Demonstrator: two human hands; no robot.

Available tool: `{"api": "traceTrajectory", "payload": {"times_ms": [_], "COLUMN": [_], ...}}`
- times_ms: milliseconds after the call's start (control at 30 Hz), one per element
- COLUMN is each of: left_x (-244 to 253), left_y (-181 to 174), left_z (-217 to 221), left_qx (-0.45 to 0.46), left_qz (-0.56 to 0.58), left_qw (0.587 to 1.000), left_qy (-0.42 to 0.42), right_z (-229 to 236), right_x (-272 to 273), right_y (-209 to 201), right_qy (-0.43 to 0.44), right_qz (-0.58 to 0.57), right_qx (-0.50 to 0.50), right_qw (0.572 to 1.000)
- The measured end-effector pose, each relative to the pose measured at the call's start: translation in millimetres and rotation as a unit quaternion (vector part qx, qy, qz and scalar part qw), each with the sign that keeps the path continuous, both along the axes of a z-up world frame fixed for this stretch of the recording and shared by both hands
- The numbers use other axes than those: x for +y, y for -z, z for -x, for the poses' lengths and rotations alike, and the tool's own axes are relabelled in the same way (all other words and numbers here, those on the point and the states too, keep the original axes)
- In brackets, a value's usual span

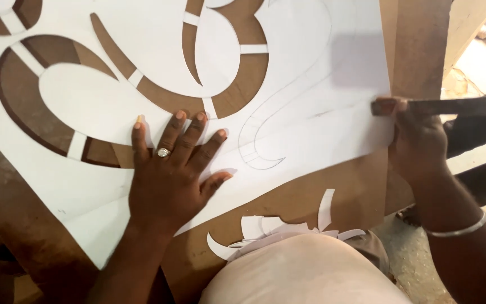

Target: Cutting out a decorative paper stencil of the deity Ganesha using a craft knife.

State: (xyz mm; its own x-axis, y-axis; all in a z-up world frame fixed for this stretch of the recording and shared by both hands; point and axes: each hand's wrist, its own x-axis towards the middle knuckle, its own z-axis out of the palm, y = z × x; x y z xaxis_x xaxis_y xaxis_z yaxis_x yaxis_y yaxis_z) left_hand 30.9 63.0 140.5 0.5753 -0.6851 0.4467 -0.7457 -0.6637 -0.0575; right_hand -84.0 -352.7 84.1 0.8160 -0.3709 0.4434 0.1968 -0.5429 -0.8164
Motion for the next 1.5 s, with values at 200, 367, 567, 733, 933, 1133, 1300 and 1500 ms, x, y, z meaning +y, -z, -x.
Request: {"api": "traceTrajectory", "payload": {"times_ms": [200,367,567,733,933,1133,1300,1500], "left_x": [2.2,-9.2,-17.9,-21.0,-23.6,-24.6,-26.2,-26.7], "left_y": [-0.5,-3.8,7.5,14.8,13.3,6.5,3.5,1.5], "left_z": [-6.8,-11.2,-16.3,-16.2,-16.1,-11.3,-10.0,-9.5], "left_qx": [0.003,-0.014,-0.039,-0.066,-0.085,-0.082,-0.069,-0.064], "left_qz": [0.017,0.027,0.045,0.051,0.067,0.095,0.091,0.097], "left_qw": [1.0,0.998,0.995,0.992,0.99,0.988,0.989,0.99], "left_qy": [-0.001,-0.054,-0.082,-0.095,-0.095,-0.085,-0.089,-0.086], "right_z": [18.1,16.4,16.2,2.5,-40.4,-79.5,-96.9,-101.3], "right_x": [2.4,21.3,9.7,8.0,68.6,126.9,135.9,134.4], "right_y": [18.9,11.1,10.0,-6.2,-28.5,-51.2,-57.5,-58.6], "right_qy": [-0.006,-0.052,-0.052,-0.024,-0.259,-0.153,-0.206,-0.229], "right_qz": [0.299,-0.235,-0.271,-0.027,-0.276,-0.051,0.121,0.173], "right_qx": [0.031,0.117,0.171,-0.011,-0.084,0.074,0.05,0.038], "right_qw": [0.954,0.963,0.946,0.999,0.922,0.984,0.97,0.957]}}
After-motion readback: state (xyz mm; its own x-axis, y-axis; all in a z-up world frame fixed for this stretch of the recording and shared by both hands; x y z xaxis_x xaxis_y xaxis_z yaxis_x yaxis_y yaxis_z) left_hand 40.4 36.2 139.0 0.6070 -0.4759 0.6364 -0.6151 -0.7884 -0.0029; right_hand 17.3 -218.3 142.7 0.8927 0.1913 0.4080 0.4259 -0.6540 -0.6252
